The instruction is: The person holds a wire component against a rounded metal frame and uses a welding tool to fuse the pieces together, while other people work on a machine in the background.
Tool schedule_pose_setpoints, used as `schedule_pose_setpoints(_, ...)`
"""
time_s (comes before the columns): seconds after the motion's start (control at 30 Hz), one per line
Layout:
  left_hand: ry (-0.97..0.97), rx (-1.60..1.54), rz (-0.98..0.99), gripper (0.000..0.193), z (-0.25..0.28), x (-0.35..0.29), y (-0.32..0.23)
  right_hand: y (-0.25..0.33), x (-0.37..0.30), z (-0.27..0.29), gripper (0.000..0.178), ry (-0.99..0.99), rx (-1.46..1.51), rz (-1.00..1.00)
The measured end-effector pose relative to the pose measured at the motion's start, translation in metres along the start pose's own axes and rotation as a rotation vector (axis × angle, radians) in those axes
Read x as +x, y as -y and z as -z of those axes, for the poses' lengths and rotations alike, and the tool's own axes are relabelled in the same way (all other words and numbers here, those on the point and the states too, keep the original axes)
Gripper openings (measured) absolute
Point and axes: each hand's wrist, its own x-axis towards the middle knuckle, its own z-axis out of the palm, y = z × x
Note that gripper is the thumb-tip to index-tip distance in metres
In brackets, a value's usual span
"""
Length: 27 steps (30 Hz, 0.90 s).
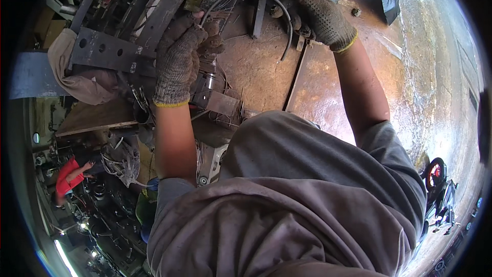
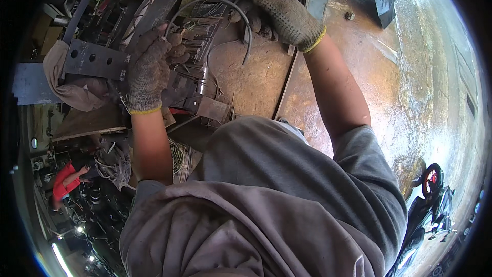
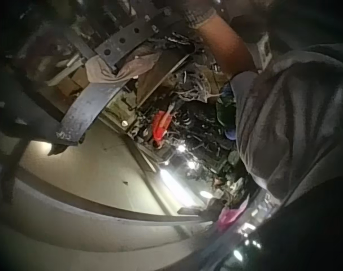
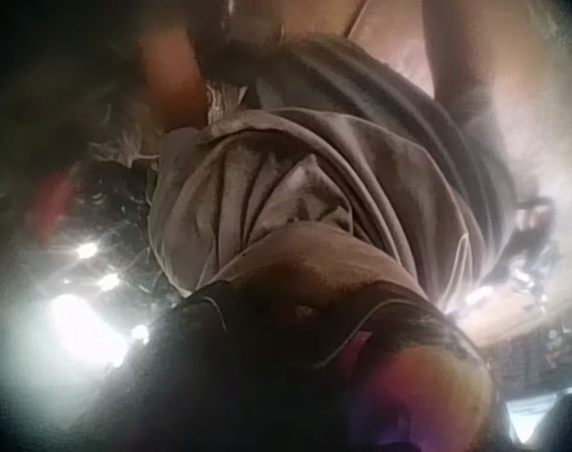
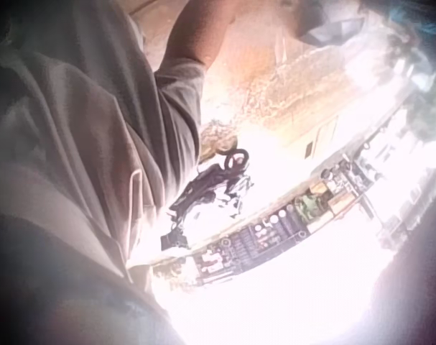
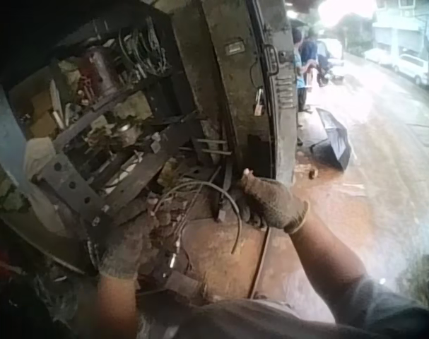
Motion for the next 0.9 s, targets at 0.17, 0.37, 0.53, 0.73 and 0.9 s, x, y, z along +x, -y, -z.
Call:
schedule_pose_setpoints(0.17,-0.029,-0.022,0.013,0.032,0.001,-0.006,0.001,0.035,0.013,0.014,0.056,0.301,0.076,-0.684)
schedule_pose_setpoints(0.37,-0.082,0.035,0.035,0.034,-0.003,-0.018,0.004,-0.017,-0.002,0.003,0.037,0.261,0.276,-0.023)
schedule_pose_setpoints(0.53,-0.103,-0.002,0.052,0.034,0.0,-0.039,0.013,0.017,0.003,-0.002,0.042,0.435,1.12,-0.69)
schedule_pose_setpoints(0.73,-0.028,0.105,0.068,0.035,-0.009,-0.065,0.004,0.032,0.011,-0.001,0.027,0.397,0.951,-0.728)
schedule_pose_setpoints(0.9,-0.062,0.46,-0.006,0.029,-0.001,-0.082,0.0,0.041,0.022,-0.008,0.034,0.51,0.702,-0.617)
